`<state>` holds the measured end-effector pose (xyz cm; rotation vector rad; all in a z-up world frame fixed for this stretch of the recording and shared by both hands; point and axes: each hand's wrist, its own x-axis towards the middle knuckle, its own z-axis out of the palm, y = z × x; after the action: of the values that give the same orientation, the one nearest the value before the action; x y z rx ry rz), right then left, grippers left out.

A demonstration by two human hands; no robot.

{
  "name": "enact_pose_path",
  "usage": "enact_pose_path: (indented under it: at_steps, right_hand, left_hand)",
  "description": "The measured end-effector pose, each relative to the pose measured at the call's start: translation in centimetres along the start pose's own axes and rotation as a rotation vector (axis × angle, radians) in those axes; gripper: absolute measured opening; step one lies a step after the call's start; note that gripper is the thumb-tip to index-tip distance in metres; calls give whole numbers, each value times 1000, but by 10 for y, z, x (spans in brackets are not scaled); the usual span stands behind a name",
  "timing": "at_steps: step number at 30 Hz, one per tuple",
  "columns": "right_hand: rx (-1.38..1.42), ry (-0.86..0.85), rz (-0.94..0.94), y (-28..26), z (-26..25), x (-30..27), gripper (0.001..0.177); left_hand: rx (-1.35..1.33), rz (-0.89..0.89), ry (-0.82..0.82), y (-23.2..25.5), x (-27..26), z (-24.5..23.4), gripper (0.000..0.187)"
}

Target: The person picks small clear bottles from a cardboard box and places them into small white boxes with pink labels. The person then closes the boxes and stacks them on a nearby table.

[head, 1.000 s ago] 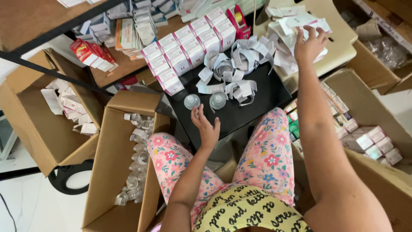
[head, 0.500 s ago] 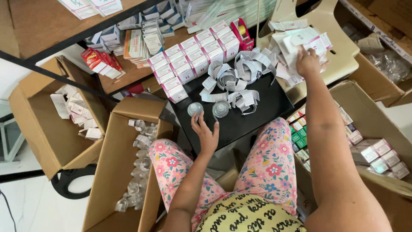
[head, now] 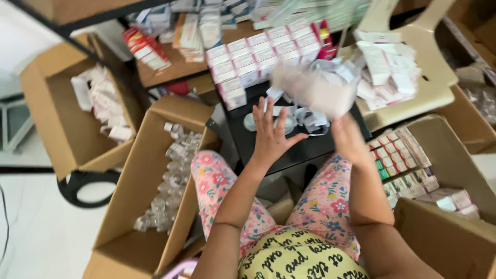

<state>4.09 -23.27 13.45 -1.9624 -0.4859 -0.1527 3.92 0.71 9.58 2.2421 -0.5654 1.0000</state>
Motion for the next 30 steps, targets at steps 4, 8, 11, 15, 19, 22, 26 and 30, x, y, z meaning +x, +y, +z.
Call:
enact_pose_path:
  at_steps: [4, 8, 11, 15, 19, 22, 26, 30]
  right_hand:
    - [153, -291, -97, -56, 38, -3, 58]
    - [255, -205, -3, -68, 67, 9, 51]
    - [297, -93, 45, -59, 83, 27, 47]
    - [405, -174, 41, -43, 100, 37, 39]
    - [135, -170, -30, -28, 108, 36, 26]
    - [239, -142, -9, -22, 111, 35, 28]
    - [516, 5, 11, -24, 111, 42, 35]
    - [638, 114, 138, -30, 103, 48, 38]
  left_hand:
    - [-10, -21, 26, -18, -7, -33, 109]
    - [-597, -546, -98, -40, -29, -51, 102]
    - [-884, -683, -130, -63, -44, -46, 104]
    - [-1045, -598, -139, -82, -61, -25, 98]
    - [-1037, -488, -77, -82, -69, -8, 85]
    - [-1045, -499, -49, -81, -66, -16, 70]
    - [-921, -501, -146, -80, -52, -39, 37]
    - [-908, -460, -203, -72, -41, -49, 33]
